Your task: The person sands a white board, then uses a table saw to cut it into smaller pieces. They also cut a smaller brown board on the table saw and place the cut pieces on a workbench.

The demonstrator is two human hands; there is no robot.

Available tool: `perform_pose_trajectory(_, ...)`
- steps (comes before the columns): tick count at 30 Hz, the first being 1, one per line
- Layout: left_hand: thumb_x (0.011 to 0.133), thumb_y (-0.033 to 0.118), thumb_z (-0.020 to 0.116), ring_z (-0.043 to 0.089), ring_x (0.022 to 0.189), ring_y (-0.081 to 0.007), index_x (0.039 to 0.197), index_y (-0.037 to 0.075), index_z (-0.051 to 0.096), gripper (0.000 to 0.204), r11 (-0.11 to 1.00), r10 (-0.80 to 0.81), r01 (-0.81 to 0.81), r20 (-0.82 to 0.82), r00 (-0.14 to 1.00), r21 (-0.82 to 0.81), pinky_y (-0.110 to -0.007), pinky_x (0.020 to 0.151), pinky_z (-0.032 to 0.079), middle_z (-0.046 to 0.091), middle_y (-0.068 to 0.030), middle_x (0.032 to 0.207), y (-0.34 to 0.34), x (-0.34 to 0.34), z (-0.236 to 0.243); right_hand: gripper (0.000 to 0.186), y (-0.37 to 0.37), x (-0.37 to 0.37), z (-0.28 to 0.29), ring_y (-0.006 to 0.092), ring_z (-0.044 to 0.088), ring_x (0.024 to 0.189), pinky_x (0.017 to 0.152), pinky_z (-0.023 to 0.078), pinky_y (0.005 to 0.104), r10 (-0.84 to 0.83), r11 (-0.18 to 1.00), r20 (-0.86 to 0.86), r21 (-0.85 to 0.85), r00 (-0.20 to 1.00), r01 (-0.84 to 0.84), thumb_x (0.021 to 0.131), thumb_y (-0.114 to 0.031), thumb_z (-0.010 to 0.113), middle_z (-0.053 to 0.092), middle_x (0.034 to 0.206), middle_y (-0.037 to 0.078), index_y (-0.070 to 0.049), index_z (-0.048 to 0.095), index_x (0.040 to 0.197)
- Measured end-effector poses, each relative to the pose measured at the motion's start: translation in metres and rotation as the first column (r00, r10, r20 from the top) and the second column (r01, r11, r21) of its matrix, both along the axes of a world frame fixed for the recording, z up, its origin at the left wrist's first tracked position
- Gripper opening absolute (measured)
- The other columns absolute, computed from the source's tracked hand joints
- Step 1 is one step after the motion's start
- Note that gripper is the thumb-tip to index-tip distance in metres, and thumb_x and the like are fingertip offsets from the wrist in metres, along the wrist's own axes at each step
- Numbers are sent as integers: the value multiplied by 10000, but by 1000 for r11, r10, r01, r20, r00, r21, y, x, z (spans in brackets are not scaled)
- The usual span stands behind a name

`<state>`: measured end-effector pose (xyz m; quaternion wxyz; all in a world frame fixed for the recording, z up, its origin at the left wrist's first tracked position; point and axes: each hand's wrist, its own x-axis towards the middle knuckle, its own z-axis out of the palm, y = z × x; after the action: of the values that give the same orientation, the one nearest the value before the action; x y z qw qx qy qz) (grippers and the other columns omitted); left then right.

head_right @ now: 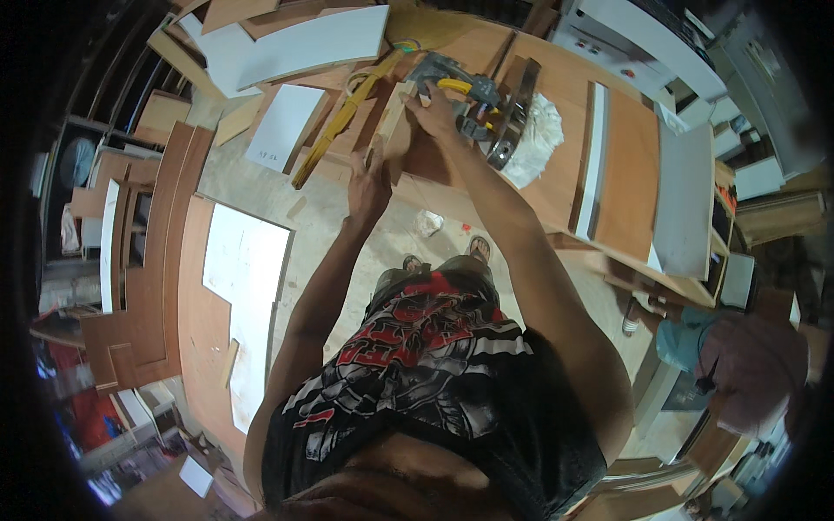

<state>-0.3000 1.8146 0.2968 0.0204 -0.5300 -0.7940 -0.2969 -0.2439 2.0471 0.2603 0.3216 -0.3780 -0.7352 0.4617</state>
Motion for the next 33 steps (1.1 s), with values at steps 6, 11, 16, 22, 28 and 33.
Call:
perform_pose_trajectory(6, 879, 218, 767, 645, 1129, -382, 1524, 155, 440, 726, 999, 2, -8, 188, 982, 31, -455, 878, 574, 580, -188, 1346, -34, -22, -14, 798, 15, -17, 5, 301, 617, 1218, 1043, 470, 387, 206, 970, -84, -112, 975, -215, 826, -579, 781, 645, 1299, 208, -20, 592, 1362)
perform_pose_trajectory(11, 845, 180, 777, 695, 1070, -313, 1562, 194, 397, 812, 997, -42, 51, 163, 986, -50, -429, 857, 598, 660, -101, 1327, -32, -31, -17, 684, 24, -16, -9, 263, 670, 1099, 975, 506, 356, 194, 964, -134, -157, 972, -214, 839, -508, 799, 704, 1167, 183, 6, 648, 1264)
perform_pose_trajectory(16, 828, 140, 789, 731, 1013, -328, 1563, 269, 408, 838, 993, -115, 111, 193, 974, 32, -434, 850, 609, 691, -104, 1293, -21, -34, -11, 623, 18, -13, 5, 214, 671, 1042, 944, 506, 331, 238, 946, -192, -179, 952, -272, 850, -457, 802, 717, 1126, 133, 10, 658, 1236)
perform_pose_trajectory(22, 852, 24, 707, 744, 984, -294, 1550, 217, 432, 775, 986, -49, 75, 173, 984, -147, -372, 837, 617, 676, -140, 1308, -23, -32, -4, 597, 20, -12, 9, 187, 656, 1077, 971, 497, 349, 236, 936, -247, -203, 940, -288, 857, -457, 787, 709, 1149, 118, 11, 665, 1206)
perform_pose_trajectory(28, 929, 18, 631, 746, 970, -264, 1547, 217, 451, 674, 977, -184, 205, 271, 945, -53, -388, 831, 619, 705, -130, 1231, -26, -37, 2, 589, 16, -16, 10, 191, 650, 1076, 981, 494, 365, 225, 944, -188, -201, 956, -262, 856, -457, 789, 700, 1125, 116, 6, 656, 1195)
perform_pose_trajectory(33, 933, 55, 574, 746, 924, -262, 1526, 226, 470, 626, 964, -229, 249, 190, 955, -91, -367, 793, 617, 706, -116, 1172, -26, -39, 3, 509, 11, -11, 14, 149, 614, 1032, 935, 458, 309, 219, 928, -242, -249, 945, -278, 877, -434, 785, 687, 1098, 63, -39, 648, 1167)
